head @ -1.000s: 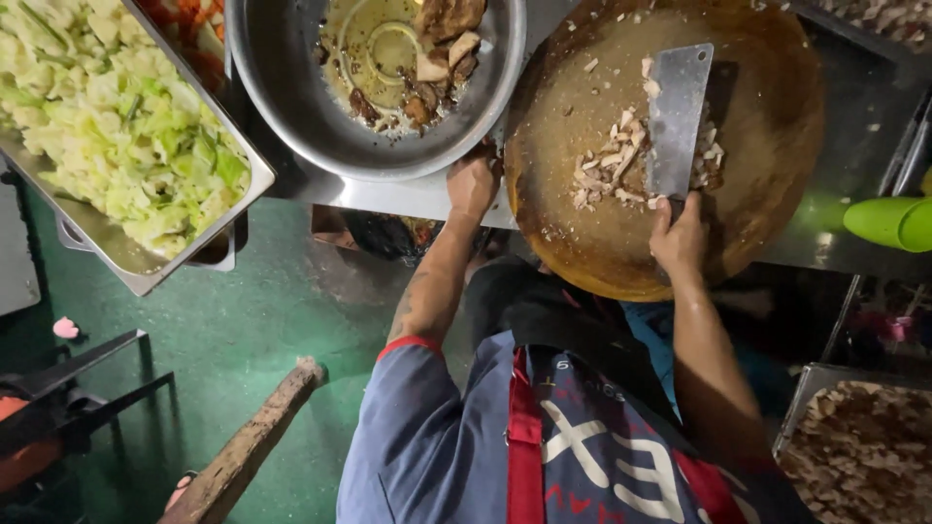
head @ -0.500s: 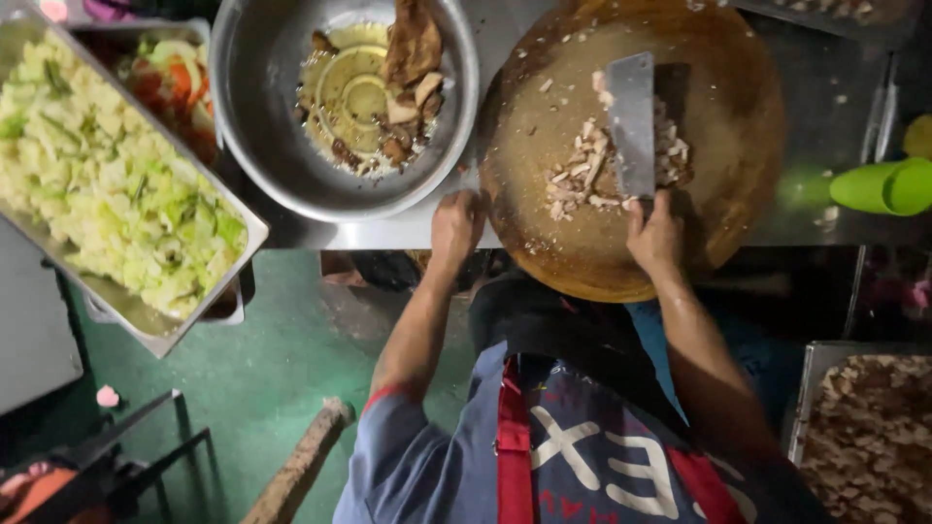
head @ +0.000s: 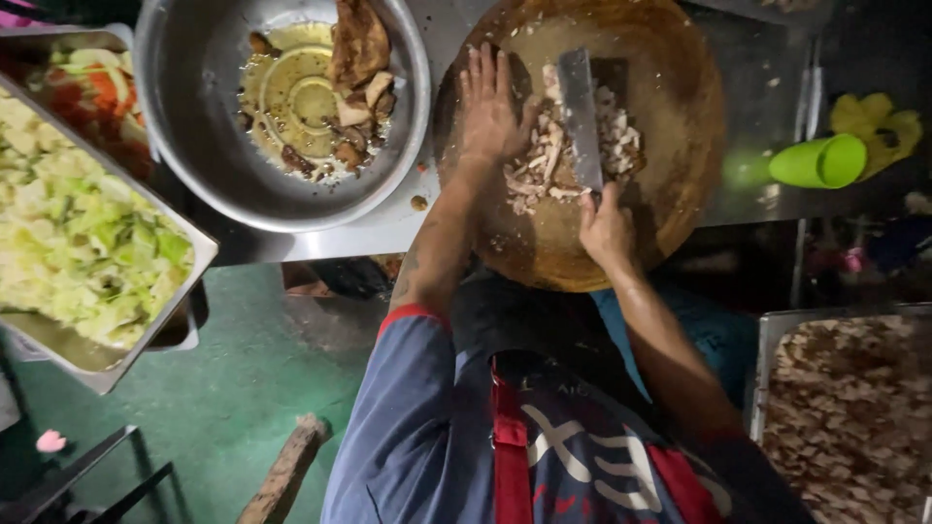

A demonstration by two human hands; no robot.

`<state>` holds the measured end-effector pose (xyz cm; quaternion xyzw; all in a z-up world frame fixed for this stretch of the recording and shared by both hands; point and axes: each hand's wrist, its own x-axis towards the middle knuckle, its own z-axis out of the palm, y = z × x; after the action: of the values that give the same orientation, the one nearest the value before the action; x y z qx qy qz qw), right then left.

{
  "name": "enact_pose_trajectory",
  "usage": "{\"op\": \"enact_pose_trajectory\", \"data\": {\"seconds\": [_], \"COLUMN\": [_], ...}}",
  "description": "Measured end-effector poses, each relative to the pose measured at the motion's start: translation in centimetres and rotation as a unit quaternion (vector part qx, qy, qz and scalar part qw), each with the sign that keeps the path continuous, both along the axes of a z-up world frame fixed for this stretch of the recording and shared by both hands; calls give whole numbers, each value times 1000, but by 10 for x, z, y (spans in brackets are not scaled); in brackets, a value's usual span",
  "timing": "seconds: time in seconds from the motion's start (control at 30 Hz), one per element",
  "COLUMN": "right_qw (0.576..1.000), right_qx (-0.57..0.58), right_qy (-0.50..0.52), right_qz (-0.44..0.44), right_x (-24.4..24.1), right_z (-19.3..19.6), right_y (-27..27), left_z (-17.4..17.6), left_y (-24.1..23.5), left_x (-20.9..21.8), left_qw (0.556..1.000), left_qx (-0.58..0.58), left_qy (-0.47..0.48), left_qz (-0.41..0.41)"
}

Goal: The person chops cooked meat into small pieces on a wooden cutting board using a large cleaver. They periodically gather the chopped meat and transfer it into a metal tray. The person also handles larger pieces of meat from a metal bowl to continue chopping.

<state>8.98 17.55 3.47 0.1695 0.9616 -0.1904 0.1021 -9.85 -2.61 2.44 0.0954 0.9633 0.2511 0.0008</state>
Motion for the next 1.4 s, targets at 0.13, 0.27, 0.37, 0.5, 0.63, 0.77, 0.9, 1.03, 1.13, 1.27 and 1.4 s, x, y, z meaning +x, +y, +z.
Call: {"op": "enact_pose_trajectory", "data": {"seconds": [0.13,0.27,0.37,0.5,0.63,0.77,0.9,1.03,1.13,1.27,1.4], "right_qw": [1000,987,977,980,993,982,968,994,998,999,993], "right_qx": [-26,-121,-148,-109,-48,-63,-36,-15,-2,-12,-59], "right_qy": [11,104,143,142,100,171,238,93,-9,31,98], "right_qz": [-8,-12,-61,-84,-30,42,70,52,61,26,3], "right_x": [6,18,23,24,7,-15,-20,-15,-29,-35,-32], "right_z": [-16,-16,5,1,6,68,73,24,28,65,49], "right_y": [2,4,0,19,37,27,26,8,22,24,13], "left_z": [10,-31,5,51,4,-16,35,10,22,52,15], "left_y": [22,44,42,17,18,16,-13,-2,8,28,47], "left_x": [-11,-20,-3,46,83,83,85,92,97,118,95], "left_qw": [975,963,963,951,963,975,986,976,983,991,992], "left_qx": [-90,124,87,-15,26,35,17,62,60,-53,-85], "left_qy": [-148,-78,-106,-94,9,-110,-72,-26,-19,-96,-94], "left_qz": [-139,-228,-232,-295,-269,-190,-152,-205,-172,-80,-13]}}
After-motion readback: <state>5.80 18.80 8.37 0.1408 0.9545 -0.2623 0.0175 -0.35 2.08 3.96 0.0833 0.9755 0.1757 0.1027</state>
